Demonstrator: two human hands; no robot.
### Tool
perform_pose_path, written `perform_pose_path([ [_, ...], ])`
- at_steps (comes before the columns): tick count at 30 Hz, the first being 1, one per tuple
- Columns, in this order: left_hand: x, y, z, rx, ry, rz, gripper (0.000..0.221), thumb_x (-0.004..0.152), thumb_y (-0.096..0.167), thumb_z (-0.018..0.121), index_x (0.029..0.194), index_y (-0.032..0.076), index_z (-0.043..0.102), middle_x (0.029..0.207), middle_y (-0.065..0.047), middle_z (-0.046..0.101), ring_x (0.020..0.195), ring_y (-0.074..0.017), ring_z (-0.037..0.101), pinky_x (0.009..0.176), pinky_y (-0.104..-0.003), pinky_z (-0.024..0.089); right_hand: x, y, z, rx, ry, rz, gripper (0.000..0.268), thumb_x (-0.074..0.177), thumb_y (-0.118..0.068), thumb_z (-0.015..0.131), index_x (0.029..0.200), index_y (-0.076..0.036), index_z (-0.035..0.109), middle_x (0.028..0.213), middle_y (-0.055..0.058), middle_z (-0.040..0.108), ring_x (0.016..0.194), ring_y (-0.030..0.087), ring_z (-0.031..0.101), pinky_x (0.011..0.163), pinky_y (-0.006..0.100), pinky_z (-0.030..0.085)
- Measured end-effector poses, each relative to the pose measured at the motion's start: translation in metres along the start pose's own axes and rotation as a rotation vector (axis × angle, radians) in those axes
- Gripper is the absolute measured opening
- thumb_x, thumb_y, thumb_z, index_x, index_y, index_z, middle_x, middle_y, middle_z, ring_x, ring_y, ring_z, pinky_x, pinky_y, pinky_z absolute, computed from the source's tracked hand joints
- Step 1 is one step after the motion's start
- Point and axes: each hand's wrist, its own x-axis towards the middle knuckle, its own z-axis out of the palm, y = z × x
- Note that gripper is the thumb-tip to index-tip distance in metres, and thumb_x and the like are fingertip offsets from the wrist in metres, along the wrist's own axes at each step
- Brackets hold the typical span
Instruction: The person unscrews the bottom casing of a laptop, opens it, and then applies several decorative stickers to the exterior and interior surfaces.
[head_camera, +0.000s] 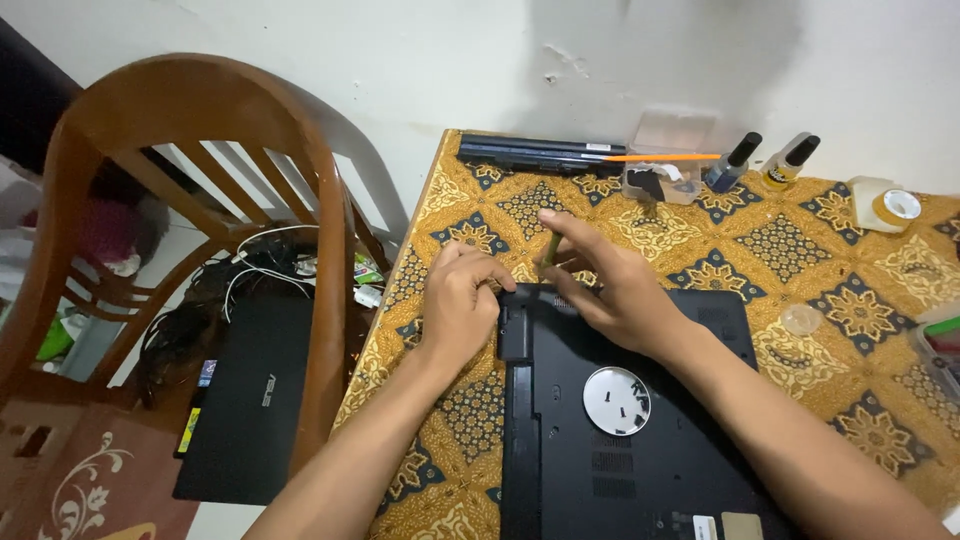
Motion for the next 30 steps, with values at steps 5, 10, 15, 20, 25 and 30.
perform_pose_path([
  [5, 0.0, 0.0, 0.001, -0.008, 0.002, -0.001, 0.04, 0.072, -0.012, 0.045, 0.069, 0.016, 0.074, 0.069, -0.003, 0.071, 0.088, -0.0277, 0.063, 0.09, -0.04, 0.05, 0.002, -0.003, -0.001, -0.043, 0.014, -0.031, 0.067, 0.087, 0.004, 0.075, 0.148, -0.008, 0.051, 0.095, 0.015, 0.074, 0.08, 0.03, 0.077, 0.07, 0.042, 0.064],
  [10, 0.0, 0.003, 0.0, -0.001, 0.006, -0.001, 0.04, 0.071, -0.013, 0.046, 0.069, 0.016, 0.074, 0.069, -0.003, 0.071, 0.088, -0.0281, 0.062, 0.09, -0.041, 0.049, 0.002, -0.004, -0.001, -0.073, 0.018, -0.03, 0.061, 0.09, 0.004, 0.07, 0.147, -0.009, 0.053, 0.095, 0.013, 0.077, 0.077, 0.031, 0.076, 0.068, 0.044, 0.061],
  [15, 0.0, 0.005, -0.002, -0.011, -0.005, -0.002, 0.038, 0.072, -0.013, 0.047, 0.069, 0.014, 0.073, 0.07, -0.006, 0.072, 0.088, -0.0309, 0.062, 0.088, -0.043, 0.05, 0.002, -0.007, -0.002, 0.02, 0.018, 0.013, 0.061, 0.09, 0.01, 0.064, 0.147, -0.006, 0.049, 0.101, 0.017, 0.077, 0.084, 0.033, 0.077, 0.076, 0.047, 0.062],
  [20, 0.0, 0.009, -0.002, -0.011, -0.006, -0.018, 0.04, 0.074, -0.014, 0.045, 0.07, 0.013, 0.074, 0.069, -0.005, 0.071, 0.086, -0.0295, 0.062, 0.088, -0.042, 0.05, 0.003, -0.005, -0.005, 0.053, 0.036, 0.006, 0.064, 0.09, 0.01, 0.065, 0.15, -0.003, 0.045, 0.101, 0.019, 0.075, 0.086, 0.034, 0.077, 0.078, 0.048, 0.063],
  [25, 0.001, 0.009, -0.003, -0.023, 0.001, -0.022, 0.04, 0.074, -0.015, 0.046, 0.071, 0.012, 0.075, 0.068, -0.007, 0.071, 0.086, -0.0307, 0.062, 0.087, -0.042, 0.05, 0.002, -0.005, -0.005, 0.103, 0.069, 0.013, 0.061, 0.095, 0.008, 0.061, 0.151, -0.002, 0.039, 0.102, 0.018, 0.075, 0.089, 0.031, 0.077, 0.079, 0.045, 0.063],
  [30, 0.001, 0.006, 0.0, -0.016, 0.023, 0.042, 0.034, 0.076, -0.009, 0.052, 0.072, 0.015, 0.075, 0.072, -0.006, 0.074, 0.085, -0.0297, 0.064, 0.085, -0.04, 0.05, 0.002, -0.004, -0.003, 0.2, 0.111, 0.013, 0.064, 0.095, 0.009, 0.06, 0.153, 0.002, 0.034, 0.102, 0.022, 0.073, 0.09, 0.032, 0.076, 0.077, 0.044, 0.064],
])
